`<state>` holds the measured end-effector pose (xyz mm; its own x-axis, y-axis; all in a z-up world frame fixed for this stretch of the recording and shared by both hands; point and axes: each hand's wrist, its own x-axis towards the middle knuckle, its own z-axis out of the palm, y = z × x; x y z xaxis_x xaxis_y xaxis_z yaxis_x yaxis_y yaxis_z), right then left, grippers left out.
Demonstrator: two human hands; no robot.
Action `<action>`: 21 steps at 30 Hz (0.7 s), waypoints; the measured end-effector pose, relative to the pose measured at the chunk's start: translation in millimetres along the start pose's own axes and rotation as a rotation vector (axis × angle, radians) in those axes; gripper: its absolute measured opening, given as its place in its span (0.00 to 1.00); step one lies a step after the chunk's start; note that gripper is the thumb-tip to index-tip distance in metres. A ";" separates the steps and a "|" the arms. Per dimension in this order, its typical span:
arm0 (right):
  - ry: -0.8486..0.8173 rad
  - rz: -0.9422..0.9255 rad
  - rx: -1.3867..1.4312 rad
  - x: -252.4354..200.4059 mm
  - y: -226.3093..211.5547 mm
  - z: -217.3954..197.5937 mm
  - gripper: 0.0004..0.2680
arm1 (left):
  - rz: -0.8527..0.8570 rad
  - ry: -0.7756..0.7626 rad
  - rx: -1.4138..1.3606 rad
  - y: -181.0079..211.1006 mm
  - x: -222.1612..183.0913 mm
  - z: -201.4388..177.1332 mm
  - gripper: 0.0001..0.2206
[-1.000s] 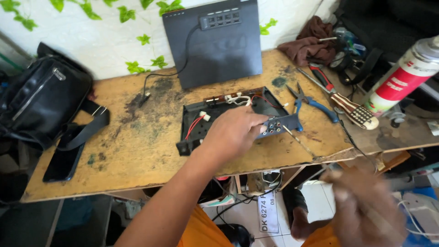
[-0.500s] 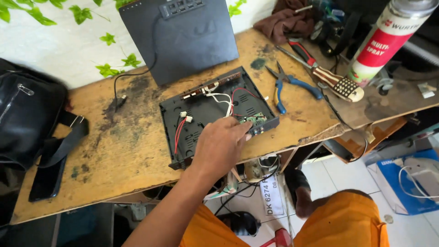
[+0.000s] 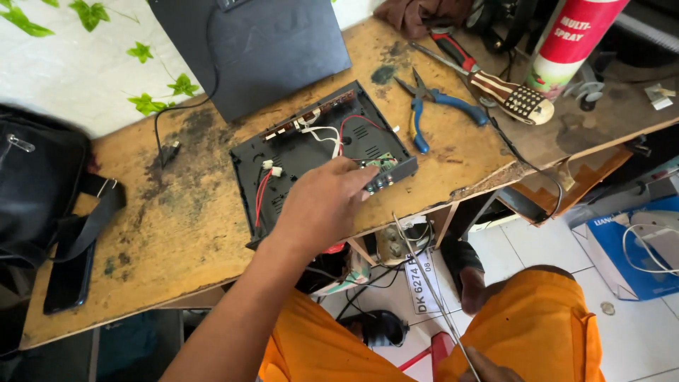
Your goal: Securing a circuit board inside an electronic device housing using a screwdriver.
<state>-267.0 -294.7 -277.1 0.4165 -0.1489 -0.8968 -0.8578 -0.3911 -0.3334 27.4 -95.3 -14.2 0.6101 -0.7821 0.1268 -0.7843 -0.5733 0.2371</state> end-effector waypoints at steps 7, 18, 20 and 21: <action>0.384 -0.640 0.294 -58.8 -6.7 -5.4 0.23 | -0.068 -0.011 -0.066 1.1 5.1 -21.4 0.20; 0.600 -0.777 0.501 -107.8 -58.0 -2.6 0.18 | -0.106 -0.066 -0.052 3.6 3.9 -9.9 0.21; 0.589 -0.753 0.515 -109.5 -58.9 -2.5 0.18 | -0.111 -0.069 -0.056 4.4 3.7 -11.0 0.21; 0.580 -0.727 0.532 -110.7 -59.1 -2.0 0.18 | -0.114 -0.074 -0.060 5.0 3.5 -11.3 0.21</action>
<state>-261.9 -256.9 -157.6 0.8398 -0.5032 -0.2039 -0.3090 -0.1342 -0.9416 26.9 -98.1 -1.7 0.6829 -0.7301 0.0252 -0.7012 -0.6454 0.3031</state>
